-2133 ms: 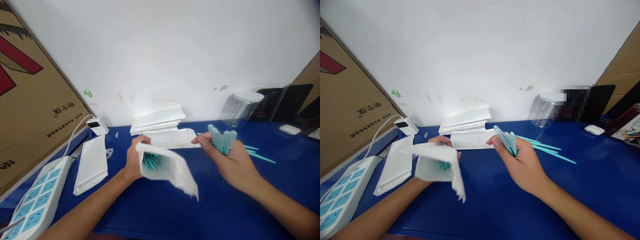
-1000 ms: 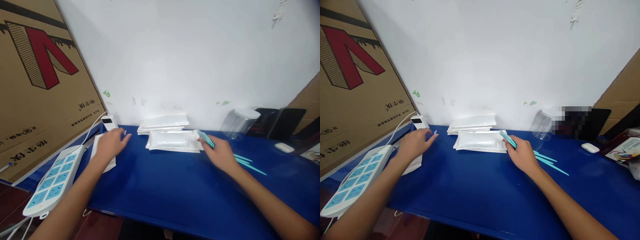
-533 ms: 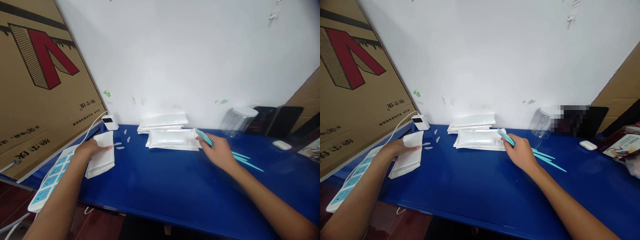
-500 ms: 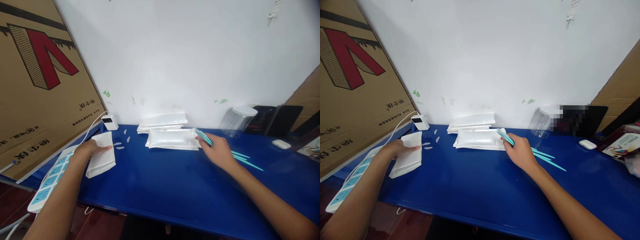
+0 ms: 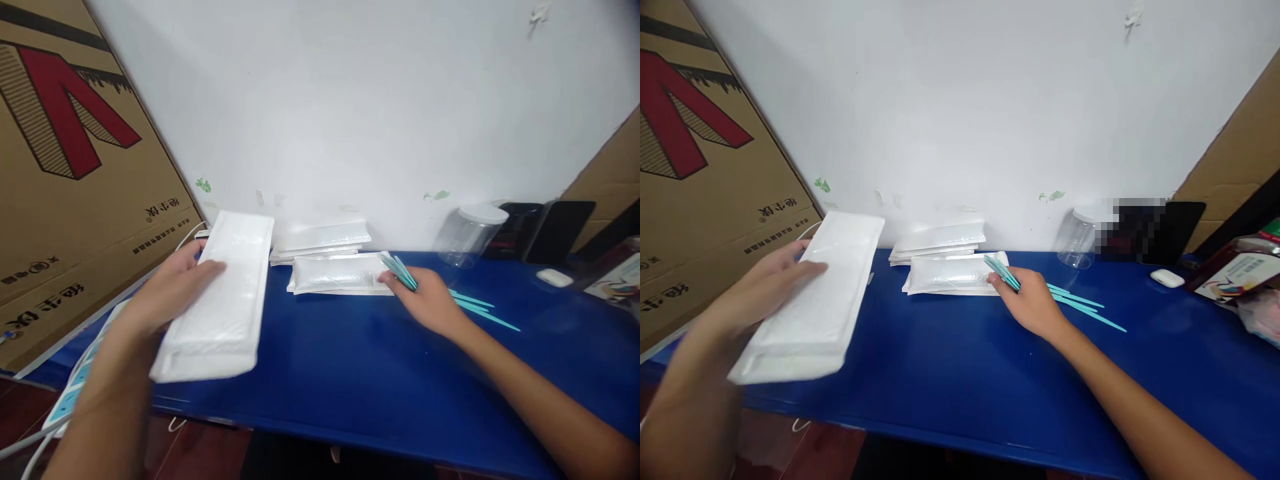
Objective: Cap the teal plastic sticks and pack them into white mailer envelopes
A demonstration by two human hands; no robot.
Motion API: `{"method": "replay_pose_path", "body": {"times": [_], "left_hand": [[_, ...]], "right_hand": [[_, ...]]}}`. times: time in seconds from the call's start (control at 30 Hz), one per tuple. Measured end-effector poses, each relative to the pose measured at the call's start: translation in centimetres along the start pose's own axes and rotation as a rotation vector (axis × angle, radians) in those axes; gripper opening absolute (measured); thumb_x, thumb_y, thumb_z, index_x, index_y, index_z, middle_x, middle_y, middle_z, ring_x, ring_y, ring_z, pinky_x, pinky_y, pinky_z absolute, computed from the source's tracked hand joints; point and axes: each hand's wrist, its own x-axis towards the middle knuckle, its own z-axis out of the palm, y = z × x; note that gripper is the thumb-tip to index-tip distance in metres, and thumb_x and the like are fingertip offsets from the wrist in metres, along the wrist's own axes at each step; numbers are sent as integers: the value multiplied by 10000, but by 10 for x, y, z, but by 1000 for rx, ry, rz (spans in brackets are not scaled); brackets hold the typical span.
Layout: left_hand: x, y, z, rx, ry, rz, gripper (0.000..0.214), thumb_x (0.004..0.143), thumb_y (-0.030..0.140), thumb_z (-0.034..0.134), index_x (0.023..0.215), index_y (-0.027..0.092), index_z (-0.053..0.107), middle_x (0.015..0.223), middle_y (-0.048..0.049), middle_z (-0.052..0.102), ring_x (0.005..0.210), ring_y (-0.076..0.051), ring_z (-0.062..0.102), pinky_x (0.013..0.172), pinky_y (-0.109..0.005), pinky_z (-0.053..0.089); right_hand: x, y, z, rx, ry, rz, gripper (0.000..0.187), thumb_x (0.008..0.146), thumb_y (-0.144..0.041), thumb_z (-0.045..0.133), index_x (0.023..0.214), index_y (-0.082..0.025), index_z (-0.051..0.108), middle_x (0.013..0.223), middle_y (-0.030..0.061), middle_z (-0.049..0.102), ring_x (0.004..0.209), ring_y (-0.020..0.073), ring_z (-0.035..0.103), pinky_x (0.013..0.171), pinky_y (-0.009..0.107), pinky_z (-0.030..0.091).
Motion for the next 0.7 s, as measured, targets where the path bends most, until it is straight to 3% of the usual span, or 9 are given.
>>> {"method": "replay_pose_path", "body": {"times": [0.1,0.17,0.3,0.4,0.47,0.5,0.57,0.63,0.7], "left_hand": [[-1,7,71,-389,235,126,630,849,271,758,1420,209,500,1052,-84,794,783,-236,780,662,-336,649],[-3,-1,117,-544,189,150,707,896,326,754,1499,219,401,1080,-102,792,871,-254,799,759,-384,674],[-12,-21,165,-476,132,280,825,1024,486,626,1654,309,124,1283,-143,740,1100,-295,780,892,-467,669],[-10,-16,158,-132,289,495,929,999,504,661,1691,350,61,1664,-179,439,1520,-361,482,1151,-576,515],[-3,-3,142,166,376,685,969,905,535,769,1683,346,224,1786,-134,202,1653,-419,149,1276,-677,280],[2,4,133,286,330,804,925,861,569,801,1640,342,355,1793,-109,195,1657,-446,76,1288,-720,173],[10,19,117,473,34,1001,810,815,653,806,1516,335,554,1724,-86,392,1638,-466,157,1278,-759,-5],[15,31,108,586,-190,1057,852,750,755,807,1458,316,628,1613,-104,551,1614,-484,228,1234,-776,-152],[14,38,105,624,-289,1056,1039,652,850,807,1510,304,594,1586,-133,573,1612,-508,217,1198,-796,-204]], "right_hand": [[-11,-16,8,419,-289,142,582,982,-712,548,1049,-176,766,573,-79,294,505,122,264,484,274,226],[-19,-26,15,597,-441,159,551,957,-727,594,1019,-192,710,610,-95,260,522,111,223,483,264,202],[-26,-35,23,543,-415,114,455,879,-596,772,765,-215,551,657,-60,386,596,113,322,534,267,250],[-23,-31,20,608,-311,193,407,850,-508,780,737,-227,508,623,-73,366,563,104,299,521,267,235],[-20,-26,15,711,-285,254,383,807,-442,778,721,-236,467,599,-93,317,533,87,241,509,263,203],[-18,-24,12,755,-283,275,369,786,-412,773,719,-238,454,596,-98,307,528,82,222,510,262,194],[-16,-21,6,800,-303,305,344,749,-367,759,723,-238,442,594,-101,305,525,78,210,514,257,191],[-15,-20,2,787,-319,324,304,714,-340,736,727,-237,450,596,-93,337,527,82,232,512,253,201],[-14,-17,-2,708,-299,284,220,698,-329,691,745,-233,500,611,-67,417,529,97,289,505,253,229]]}}
